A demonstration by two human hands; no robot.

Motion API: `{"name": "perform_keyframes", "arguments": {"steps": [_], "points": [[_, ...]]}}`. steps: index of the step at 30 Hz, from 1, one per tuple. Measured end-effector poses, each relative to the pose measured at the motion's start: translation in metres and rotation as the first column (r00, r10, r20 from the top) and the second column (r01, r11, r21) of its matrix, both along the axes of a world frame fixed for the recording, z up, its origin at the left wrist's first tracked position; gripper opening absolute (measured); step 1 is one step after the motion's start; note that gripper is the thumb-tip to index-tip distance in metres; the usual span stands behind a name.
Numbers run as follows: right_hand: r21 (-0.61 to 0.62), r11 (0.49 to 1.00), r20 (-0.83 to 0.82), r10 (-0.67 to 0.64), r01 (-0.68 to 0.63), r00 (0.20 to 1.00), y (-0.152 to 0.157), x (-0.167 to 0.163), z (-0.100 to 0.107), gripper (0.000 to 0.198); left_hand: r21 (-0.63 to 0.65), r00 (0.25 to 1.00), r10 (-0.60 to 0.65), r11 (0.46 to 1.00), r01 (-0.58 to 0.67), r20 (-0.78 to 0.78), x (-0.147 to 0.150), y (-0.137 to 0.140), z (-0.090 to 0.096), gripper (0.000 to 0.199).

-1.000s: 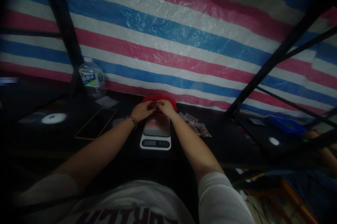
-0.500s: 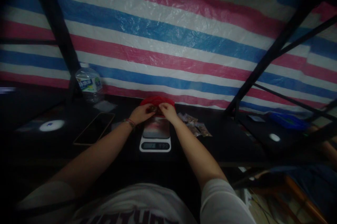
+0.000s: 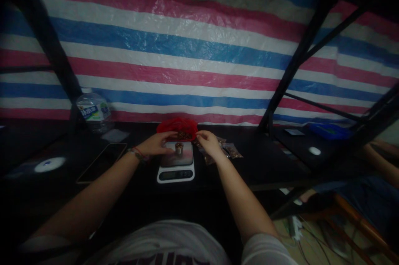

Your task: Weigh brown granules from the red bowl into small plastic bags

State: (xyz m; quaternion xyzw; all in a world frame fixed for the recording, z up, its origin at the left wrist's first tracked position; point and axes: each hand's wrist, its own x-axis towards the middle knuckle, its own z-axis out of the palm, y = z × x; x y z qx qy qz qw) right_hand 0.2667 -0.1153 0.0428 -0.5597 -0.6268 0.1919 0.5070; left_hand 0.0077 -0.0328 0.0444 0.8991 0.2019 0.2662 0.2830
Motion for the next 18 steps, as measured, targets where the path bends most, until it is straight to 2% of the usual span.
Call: {"name": "perform_keyframes", "arguments": {"steps": [3, 5, 7, 10, 14, 16, 18], "points": [[0.02, 0.997, -0.026, 0.073, -0.073, 0.997, -0.017, -0.012, 0.013, 0.019, 0.042, 0.984, 0.087, 0.995, -0.095, 0.155, -0.011, -0.016, 0.01, 0.082], [-0.008, 0.977, -0.121, 0.209, -0.211, 0.97, -0.031, -0.028, 0.024, 0.02, 0.099, 0.967, 0.117, 0.985, -0.143, 0.228, -0.012, -0.034, 0.015, 0.09], [-0.034, 0.932, -0.166, 0.352, -0.362, 0.921, -0.045, -0.048, 0.033, 0.022, 0.156, 0.954, 0.13, 0.972, -0.176, 0.269, -0.008, -0.053, 0.017, 0.093], [-0.12, 0.87, -0.023, 0.48, -0.479, 0.877, -0.061, -0.073, 0.043, 0.017, 0.228, 0.949, 0.119, 0.955, -0.19, 0.294, 0.003, -0.079, 0.015, 0.097], [-0.273, 0.866, 0.215, 0.479, -0.418, 0.851, -0.063, -0.09, 0.047, 0.02, 0.344, 0.965, 0.058, 0.928, -0.146, 0.255, 0.011, -0.097, 0.016, 0.098], [-0.285, 0.883, 0.272, 0.448, -0.373, 0.851, -0.06, -0.093, 0.048, 0.016, 0.4, 0.976, 0.041, 0.908, -0.126, 0.215, 0.01, -0.098, 0.017, 0.098], [-0.251, 0.9, 0.3, 0.423, -0.358, 0.855, -0.057, -0.093, 0.048, 0.02, 0.438, 0.98, 0.06, 0.888, -0.139, 0.189, 0.007, -0.095, 0.016, 0.097]]}}
